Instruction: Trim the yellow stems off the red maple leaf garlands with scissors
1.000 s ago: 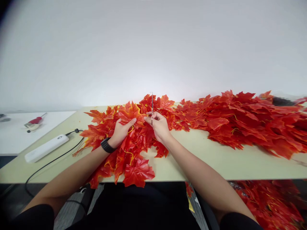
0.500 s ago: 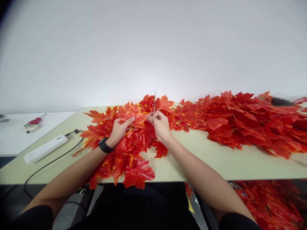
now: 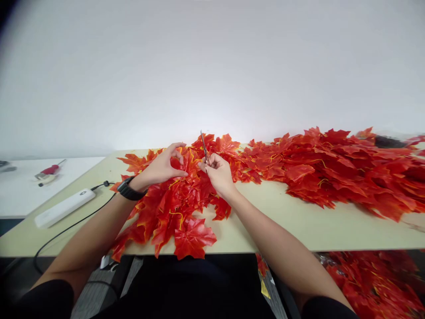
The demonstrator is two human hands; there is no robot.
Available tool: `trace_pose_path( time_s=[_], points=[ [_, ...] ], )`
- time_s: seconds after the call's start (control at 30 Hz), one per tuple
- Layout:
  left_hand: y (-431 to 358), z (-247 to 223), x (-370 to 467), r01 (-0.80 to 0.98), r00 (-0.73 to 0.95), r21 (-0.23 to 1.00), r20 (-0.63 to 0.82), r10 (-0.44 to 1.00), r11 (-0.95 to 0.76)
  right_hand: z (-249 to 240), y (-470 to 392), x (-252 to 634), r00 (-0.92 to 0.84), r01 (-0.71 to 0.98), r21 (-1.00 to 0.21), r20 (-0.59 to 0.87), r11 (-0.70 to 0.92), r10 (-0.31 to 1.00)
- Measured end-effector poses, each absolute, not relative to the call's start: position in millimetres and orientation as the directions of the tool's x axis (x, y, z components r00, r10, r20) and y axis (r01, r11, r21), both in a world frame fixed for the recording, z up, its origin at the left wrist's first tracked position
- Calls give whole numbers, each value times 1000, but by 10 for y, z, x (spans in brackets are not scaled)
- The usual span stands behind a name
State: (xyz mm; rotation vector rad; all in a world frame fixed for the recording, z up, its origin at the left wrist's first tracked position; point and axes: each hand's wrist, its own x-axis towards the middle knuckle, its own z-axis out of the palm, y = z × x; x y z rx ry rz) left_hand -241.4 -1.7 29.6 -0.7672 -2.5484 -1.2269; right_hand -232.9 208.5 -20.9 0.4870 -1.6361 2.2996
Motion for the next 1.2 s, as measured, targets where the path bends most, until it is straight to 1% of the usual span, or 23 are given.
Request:
trace_pose_path(
  time_s=[0.2, 0.27, 0.33, 0.4, 0.5, 0.63, 0.73, 0.87, 1.0, 1.17, 1.2],
  points=[
    [-4, 317, -2438, 465, -884, 635, 296, 361, 617, -209, 2081, -2308, -896, -411, -868, 441, -278, -50],
    [-7, 300, -2455, 460, -887, 613, 284, 364, 643, -215, 2076, -2306, -891, -421, -869, 450, -261, -61],
    [-16, 263, -2478, 476, -879, 595, 314, 359, 647, -218, 2072, -2302, -886, -433, -867, 459, -246, -60],
    [-31, 201, -2511, 513, -858, 605, 386, 339, 609, -213, 2072, -2296, -885, -441, -867, 463, -233, -50],
    [-62, 88, -2564, 585, -808, 641, 517, 283, 497, -199, 2075, -2281, -889, -439, -872, 456, -218, -32],
    [-90, -14, -2568, 635, -770, 680, 595, 229, 366, -205, 2071, -2273, -900, -425, -882, 436, -204, -11],
    [-76, -36, -2505, 605, -795, 744, 586, 159, 284, -242, 2058, -2287, -909, -412, -891, 418, -190, 10],
    [-29, -44, -2416, 540, -841, 817, 532, 95, 204, -290, 2039, -2307, -914, -399, -896, 405, -194, 6],
    [10, -85, -2381, 540, -842, 822, 532, 90, 180, -286, 2022, -2289, -912, -397, -893, 410, -211, -17],
    [48, -166, -2345, 501, -865, 851, 492, 97, 156, -223, 2026, -2237, -907, -422, -889, 413, -176, 85],
    [57, -176, -2334, 488, -873, 859, 478, 100, 153, -209, 2032, -2227, -909, -416, -894, 407, -165, 90]
  ],
)
